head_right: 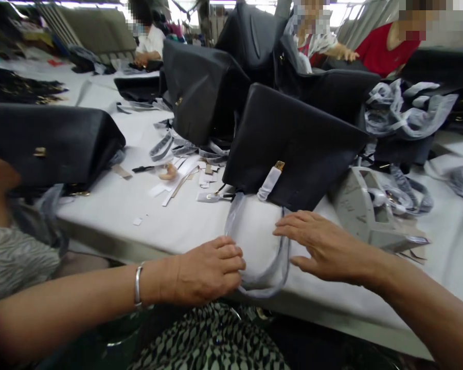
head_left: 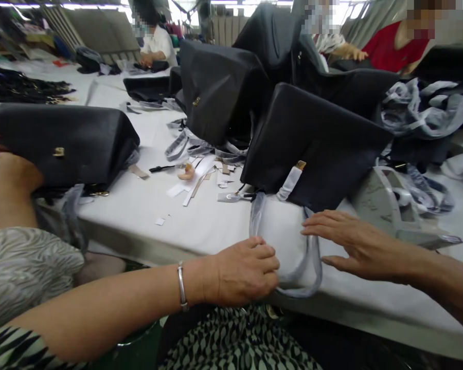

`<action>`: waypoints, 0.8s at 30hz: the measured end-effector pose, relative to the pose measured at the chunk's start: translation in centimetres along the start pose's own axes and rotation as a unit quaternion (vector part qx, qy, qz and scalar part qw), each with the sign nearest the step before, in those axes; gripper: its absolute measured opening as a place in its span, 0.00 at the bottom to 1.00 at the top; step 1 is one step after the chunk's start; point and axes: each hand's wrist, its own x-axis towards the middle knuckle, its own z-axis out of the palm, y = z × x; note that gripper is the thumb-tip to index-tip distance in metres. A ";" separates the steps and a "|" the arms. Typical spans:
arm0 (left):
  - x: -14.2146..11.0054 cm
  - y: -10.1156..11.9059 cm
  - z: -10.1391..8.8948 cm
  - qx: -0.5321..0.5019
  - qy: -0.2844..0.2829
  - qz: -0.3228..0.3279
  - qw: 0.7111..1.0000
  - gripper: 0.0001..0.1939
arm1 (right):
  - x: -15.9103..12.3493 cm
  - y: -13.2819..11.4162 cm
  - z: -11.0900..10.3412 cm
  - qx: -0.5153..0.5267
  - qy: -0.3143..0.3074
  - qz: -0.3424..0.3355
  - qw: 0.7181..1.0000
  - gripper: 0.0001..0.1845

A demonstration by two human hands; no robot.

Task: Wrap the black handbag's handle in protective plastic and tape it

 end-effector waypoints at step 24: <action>4.5 -0.6 7.0 -0.030 0.149 -0.023 0.988 0.07 | 14.2 15.8 -12.9 -0.173 0.256 0.365 0.878 0.33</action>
